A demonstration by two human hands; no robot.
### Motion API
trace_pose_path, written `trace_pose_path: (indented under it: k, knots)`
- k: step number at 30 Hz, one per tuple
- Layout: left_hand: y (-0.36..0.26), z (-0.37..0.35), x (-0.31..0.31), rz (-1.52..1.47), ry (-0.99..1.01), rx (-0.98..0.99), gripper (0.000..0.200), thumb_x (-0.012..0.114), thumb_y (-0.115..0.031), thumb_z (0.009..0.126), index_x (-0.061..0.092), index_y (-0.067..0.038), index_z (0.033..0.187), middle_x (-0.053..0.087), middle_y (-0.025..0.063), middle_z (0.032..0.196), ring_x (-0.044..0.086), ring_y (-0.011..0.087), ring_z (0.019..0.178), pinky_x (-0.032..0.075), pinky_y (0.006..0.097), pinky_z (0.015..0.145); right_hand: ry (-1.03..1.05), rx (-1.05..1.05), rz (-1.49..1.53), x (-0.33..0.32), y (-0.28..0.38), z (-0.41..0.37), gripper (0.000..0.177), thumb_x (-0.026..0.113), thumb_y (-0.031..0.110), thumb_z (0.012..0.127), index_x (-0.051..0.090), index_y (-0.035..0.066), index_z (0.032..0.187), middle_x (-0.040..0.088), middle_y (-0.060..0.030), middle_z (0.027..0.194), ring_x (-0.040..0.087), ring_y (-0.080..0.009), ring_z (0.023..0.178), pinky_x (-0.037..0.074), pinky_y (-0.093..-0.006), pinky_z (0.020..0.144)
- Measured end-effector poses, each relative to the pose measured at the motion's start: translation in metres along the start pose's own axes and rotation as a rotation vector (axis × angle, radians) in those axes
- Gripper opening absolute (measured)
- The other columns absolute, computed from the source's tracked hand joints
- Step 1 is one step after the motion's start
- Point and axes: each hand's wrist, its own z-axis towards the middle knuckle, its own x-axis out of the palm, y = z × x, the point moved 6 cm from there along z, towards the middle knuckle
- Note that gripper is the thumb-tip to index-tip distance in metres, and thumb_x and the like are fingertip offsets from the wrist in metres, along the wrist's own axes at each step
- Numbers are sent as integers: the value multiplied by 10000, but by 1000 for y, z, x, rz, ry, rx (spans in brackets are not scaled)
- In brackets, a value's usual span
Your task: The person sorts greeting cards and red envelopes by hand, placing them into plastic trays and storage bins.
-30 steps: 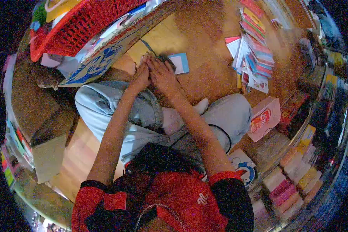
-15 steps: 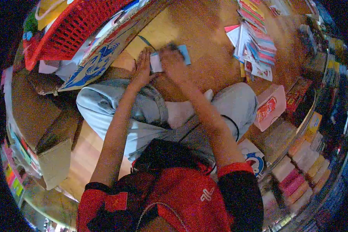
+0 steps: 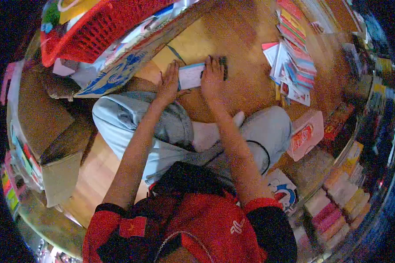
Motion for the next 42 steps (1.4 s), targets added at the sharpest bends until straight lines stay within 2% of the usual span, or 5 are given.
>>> trace_pose_path:
  k: [7, 16, 21, 30, 42]
  knots:
    - [4, 0, 3, 62, -19, 17, 1034, 690, -359, 686, 4, -86, 1409, 17, 49, 1484, 55, 208, 1367, 74, 513, 1073, 323, -395, 277, 15, 47, -24, 536, 488, 166, 798, 368, -2, 1293, 393, -202, 1315, 338, -338, 1245, 247, -464, 1027]
    - [7, 4, 12, 105, -54, 45, 1110, 734, -380, 627, 4, -82, 1409, 20, 51, 1485, 60, 220, 1366, 76, 526, 1068, 327, 234, 108, 39, 24, -15, 445, 441, 131, 834, 399, -1, 1258, 414, -191, 1292, 398, -321, 1193, 295, -443, 992]
    - [-1, -1, -1, -68, -26, 30, 1101, 738, -400, 613, 50, -66, 1405, 43, 75, 1481, 83, 236, 1362, 104, 529, 1061, 262, -405, 223, -5, 11, -5, 463, 443, 113, 829, 386, 33, 1281, 391, -153, 1323, 396, -295, 1201, 294, -421, 998]
    - [-8, -13, -22, -134, -217, 8, 980, 794, -390, 530, 292, -46, 1297, 63, 182, 1447, 203, 279, 1324, 191, 548, 1027, 265, 231, 122, 7, -88, 3, 348, 445, 110, 851, 480, -5, 1178, 516, -234, 1160, 480, -370, 1093, 379, -399, 935]
    - [-46, -40, -47, -891, -230, 22, 413, 654, -79, 736, 412, -49, 1069, 576, 165, 927, 592, 306, 849, 459, 396, 721, -11, 200, 339, -62, -97, -9, 436, 495, 268, 868, 470, 18, 1223, 501, -237, 1190, 446, -366, 1127, 323, -392, 984]
